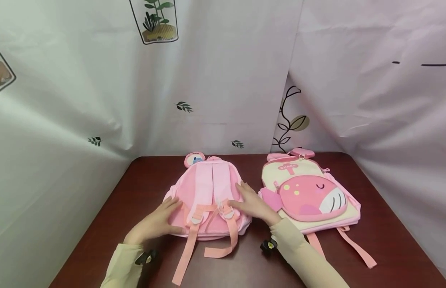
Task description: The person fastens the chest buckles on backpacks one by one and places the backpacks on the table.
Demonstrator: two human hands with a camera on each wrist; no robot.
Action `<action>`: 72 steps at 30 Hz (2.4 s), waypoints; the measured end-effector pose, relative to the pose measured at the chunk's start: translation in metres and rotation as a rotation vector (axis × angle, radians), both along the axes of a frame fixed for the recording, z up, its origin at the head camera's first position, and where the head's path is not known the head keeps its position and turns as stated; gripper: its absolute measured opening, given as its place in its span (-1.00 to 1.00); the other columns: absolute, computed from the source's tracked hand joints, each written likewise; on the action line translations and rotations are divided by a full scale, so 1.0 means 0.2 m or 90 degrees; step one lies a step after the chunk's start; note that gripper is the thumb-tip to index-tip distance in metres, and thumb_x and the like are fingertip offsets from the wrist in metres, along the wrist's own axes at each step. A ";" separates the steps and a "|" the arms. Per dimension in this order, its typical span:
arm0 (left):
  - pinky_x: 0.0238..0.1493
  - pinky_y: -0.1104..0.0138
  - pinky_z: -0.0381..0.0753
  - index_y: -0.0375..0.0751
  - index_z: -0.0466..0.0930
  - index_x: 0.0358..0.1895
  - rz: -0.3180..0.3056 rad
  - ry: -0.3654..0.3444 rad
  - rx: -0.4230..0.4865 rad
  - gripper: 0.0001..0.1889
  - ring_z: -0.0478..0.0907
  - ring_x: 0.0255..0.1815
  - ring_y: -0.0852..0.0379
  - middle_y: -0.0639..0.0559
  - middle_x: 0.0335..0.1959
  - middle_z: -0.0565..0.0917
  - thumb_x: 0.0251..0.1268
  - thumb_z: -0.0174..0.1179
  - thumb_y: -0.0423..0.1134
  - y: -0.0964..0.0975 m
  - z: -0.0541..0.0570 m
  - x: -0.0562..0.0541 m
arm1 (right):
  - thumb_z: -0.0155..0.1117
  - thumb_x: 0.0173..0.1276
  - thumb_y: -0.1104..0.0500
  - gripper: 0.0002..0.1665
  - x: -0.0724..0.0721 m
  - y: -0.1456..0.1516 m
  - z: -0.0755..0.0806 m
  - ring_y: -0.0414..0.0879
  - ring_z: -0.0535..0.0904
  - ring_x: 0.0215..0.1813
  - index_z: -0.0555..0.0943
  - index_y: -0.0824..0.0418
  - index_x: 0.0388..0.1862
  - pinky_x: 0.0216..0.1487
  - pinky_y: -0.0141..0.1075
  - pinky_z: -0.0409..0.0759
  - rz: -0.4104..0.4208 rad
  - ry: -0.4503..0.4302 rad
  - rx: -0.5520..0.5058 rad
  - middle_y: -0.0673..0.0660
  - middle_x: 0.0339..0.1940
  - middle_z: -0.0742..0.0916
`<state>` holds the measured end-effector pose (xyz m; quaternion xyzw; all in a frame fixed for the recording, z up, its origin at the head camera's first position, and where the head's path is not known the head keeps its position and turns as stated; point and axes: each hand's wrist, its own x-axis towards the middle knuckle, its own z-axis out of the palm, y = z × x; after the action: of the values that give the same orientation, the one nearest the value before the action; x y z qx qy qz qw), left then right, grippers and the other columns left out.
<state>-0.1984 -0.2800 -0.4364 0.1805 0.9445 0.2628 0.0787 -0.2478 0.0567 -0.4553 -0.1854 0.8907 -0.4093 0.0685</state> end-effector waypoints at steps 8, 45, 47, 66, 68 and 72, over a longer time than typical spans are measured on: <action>0.45 -0.24 0.08 -0.42 0.33 0.43 -0.003 -0.015 0.003 0.04 -0.05 0.57 -0.39 -0.43 0.50 0.21 -0.06 0.56 0.15 0.02 0.04 -0.09 | 0.31 0.41 -0.01 -0.08 -0.08 0.01 0.00 0.35 -0.02 0.59 0.21 0.50 0.51 0.54 0.16 0.00 -0.006 0.019 -0.015 0.50 0.57 0.14; -0.03 0.15 0.66 -0.25 0.67 0.10 -0.045 0.227 0.086 -0.62 0.68 -0.10 0.06 -0.08 -0.05 0.74 0.29 0.38 -0.14 0.56 0.02 -0.06 | 0.34 0.38 -0.09 -0.05 -0.07 0.01 -0.07 0.20 -0.09 0.63 0.22 0.38 0.54 0.54 0.16 -0.05 -0.031 -0.043 -0.087 0.32 0.63 0.10; -0.07 0.17 0.65 -0.25 0.67 0.11 -0.045 0.222 0.078 -0.59 0.64 -0.17 0.12 -0.05 -0.08 0.73 0.28 0.39 -0.11 0.57 0.01 -0.06 | 0.33 0.39 -0.09 -0.06 -0.07 0.01 -0.08 0.19 -0.08 0.63 0.22 0.38 0.54 0.55 0.15 -0.03 -0.028 -0.043 -0.085 0.32 0.64 0.09; -0.41 0.35 0.47 -0.21 0.71 -0.12 -0.039 0.276 0.034 -0.68 0.39 -0.45 0.23 0.14 -0.43 0.48 0.14 0.51 -0.13 0.55 -0.02 -0.10 | 0.33 0.38 -0.09 -0.06 -0.08 0.01 -0.07 0.20 -0.09 0.63 0.24 0.37 0.54 0.54 0.18 -0.03 -0.032 -0.029 -0.073 0.33 0.63 0.12; -0.40 0.36 0.47 -0.19 0.71 -0.14 -0.035 0.282 0.037 -0.70 0.39 -0.45 0.24 0.15 -0.43 0.49 0.13 0.51 -0.13 0.55 -0.02 -0.11 | 0.33 0.37 -0.10 -0.05 -0.08 0.01 -0.07 0.20 -0.09 0.64 0.23 0.37 0.54 0.54 0.18 -0.03 -0.030 -0.035 -0.075 0.32 0.63 0.11; -0.39 0.36 0.46 -0.14 0.67 -0.20 -0.021 0.287 0.076 -0.75 0.40 -0.46 0.23 0.17 -0.43 0.55 0.12 0.52 -0.17 0.53 -0.01 -0.11 | 0.33 0.38 -0.10 -0.04 -0.08 0.01 -0.07 0.21 -0.10 0.64 0.22 0.36 0.55 0.54 0.16 -0.03 -0.024 -0.036 -0.072 0.32 0.63 0.09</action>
<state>-0.2207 -0.1731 -0.4381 0.2541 0.9181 0.2695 -0.1412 -0.2636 0.0592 -0.4703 -0.1605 0.8673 -0.4652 0.0757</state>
